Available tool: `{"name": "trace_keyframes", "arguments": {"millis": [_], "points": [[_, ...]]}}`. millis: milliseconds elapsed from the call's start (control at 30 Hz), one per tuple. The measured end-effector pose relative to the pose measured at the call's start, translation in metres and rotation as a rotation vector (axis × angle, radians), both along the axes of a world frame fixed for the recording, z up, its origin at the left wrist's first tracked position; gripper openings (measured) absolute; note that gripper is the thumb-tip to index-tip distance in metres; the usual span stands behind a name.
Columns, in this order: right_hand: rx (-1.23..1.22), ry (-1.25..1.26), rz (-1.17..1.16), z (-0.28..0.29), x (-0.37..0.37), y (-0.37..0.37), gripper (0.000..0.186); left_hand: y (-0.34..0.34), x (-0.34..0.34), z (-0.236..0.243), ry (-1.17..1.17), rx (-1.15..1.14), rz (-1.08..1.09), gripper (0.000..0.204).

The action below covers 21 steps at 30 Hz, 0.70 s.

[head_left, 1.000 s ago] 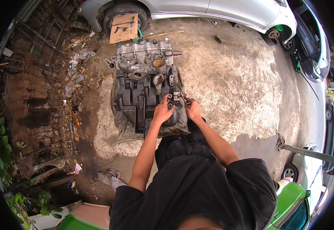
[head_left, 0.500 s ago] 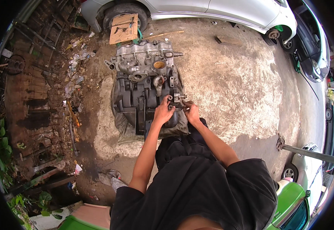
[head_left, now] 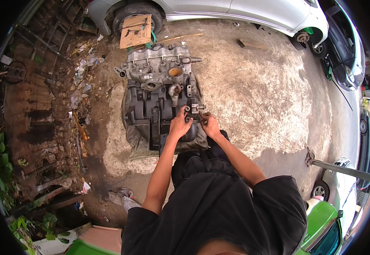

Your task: The person uses a wrench to loosen and remove bolts from a car engine block resting on the ground. They repeatedly reach for bolts, turn them, and place them on a nearby cardboard sheet. The person continues this process across multiple bolt locations on the engine.

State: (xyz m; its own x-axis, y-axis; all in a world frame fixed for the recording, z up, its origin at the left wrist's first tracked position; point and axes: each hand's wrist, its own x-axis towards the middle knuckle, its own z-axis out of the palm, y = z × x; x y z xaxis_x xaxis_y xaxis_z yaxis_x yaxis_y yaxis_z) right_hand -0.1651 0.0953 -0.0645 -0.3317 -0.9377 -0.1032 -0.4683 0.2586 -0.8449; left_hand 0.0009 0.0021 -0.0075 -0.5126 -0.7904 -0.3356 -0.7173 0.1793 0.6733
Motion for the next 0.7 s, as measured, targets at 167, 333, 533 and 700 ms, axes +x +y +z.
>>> {"name": "trace_keyframes", "arguments": {"millis": [167,333,533,700], "points": [[-0.002,0.010,0.024,0.002,0.000,0.000,0.047,0.001,0.001,-0.007,0.015,-0.014,0.007,0.069],[0.155,0.014,0.113,0.017,-0.009,-0.016,0.038,-0.001,0.000,-0.004,-0.005,0.021,0.013,0.065],[0.526,-0.104,0.092,0.035,-0.022,-0.054,0.033,-0.001,-0.002,0.004,0.012,0.071,0.046,0.059],[0.503,-0.222,-0.003,0.033,-0.015,-0.055,0.032,0.000,0.000,0.004,0.059,0.073,0.053,0.059]]}}
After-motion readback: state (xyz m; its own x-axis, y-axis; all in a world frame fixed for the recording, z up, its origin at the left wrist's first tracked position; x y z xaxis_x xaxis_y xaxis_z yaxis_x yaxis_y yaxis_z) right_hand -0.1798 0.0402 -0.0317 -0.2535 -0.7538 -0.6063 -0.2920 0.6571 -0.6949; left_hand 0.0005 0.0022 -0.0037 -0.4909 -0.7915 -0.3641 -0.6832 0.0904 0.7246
